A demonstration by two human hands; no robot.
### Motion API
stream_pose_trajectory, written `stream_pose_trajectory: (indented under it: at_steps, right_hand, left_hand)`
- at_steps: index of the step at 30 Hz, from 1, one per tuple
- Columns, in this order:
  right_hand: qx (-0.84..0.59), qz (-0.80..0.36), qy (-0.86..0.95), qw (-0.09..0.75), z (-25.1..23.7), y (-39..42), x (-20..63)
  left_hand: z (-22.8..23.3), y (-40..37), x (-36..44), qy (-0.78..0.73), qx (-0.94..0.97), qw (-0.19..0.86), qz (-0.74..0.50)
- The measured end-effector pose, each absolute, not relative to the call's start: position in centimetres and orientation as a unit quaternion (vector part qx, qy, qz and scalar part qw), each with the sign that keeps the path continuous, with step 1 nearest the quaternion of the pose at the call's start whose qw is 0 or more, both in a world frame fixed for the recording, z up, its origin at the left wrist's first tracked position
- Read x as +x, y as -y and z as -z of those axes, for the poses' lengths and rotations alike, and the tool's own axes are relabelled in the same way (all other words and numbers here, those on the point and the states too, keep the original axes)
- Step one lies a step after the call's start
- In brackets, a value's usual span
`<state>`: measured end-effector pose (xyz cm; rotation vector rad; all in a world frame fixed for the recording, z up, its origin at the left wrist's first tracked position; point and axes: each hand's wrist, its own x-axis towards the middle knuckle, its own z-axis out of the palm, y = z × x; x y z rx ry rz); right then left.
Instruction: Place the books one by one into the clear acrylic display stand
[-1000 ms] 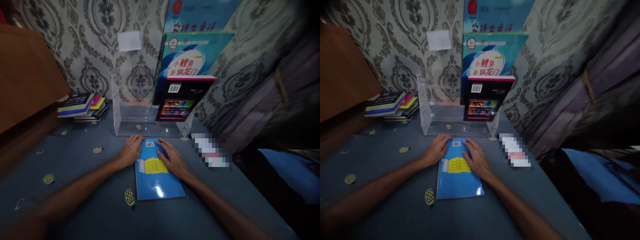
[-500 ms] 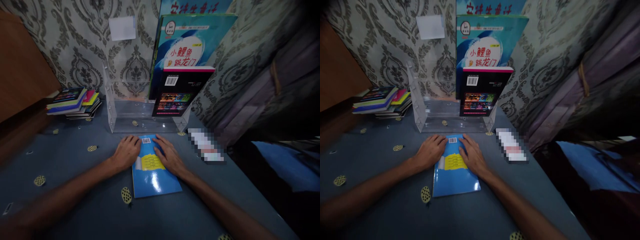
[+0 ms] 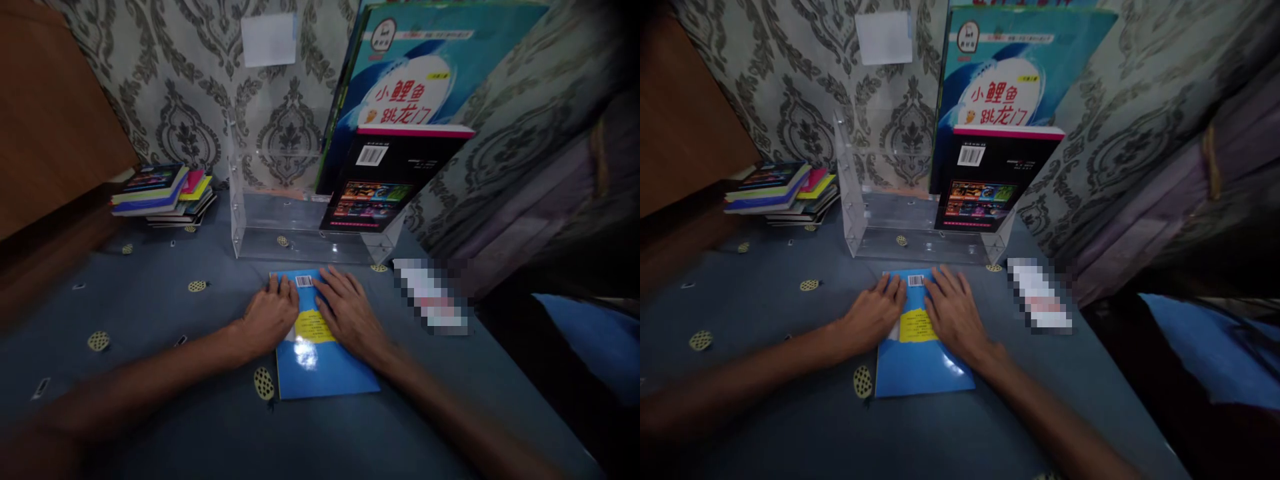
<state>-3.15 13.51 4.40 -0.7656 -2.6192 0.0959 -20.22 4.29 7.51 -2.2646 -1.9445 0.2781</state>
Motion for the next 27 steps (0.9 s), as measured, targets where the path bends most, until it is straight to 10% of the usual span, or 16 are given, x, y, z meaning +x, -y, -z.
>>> stream_pose_trajectory:
  at_steps: [27]
  right_hand:
    - [-0.226, -0.083, 0.958, 0.158, -4.4, -13.6, -6.6]
  left_hand:
    - [-7.2, -4.7, -21.5, 0.619, -0.776, 0.090, -0.081]
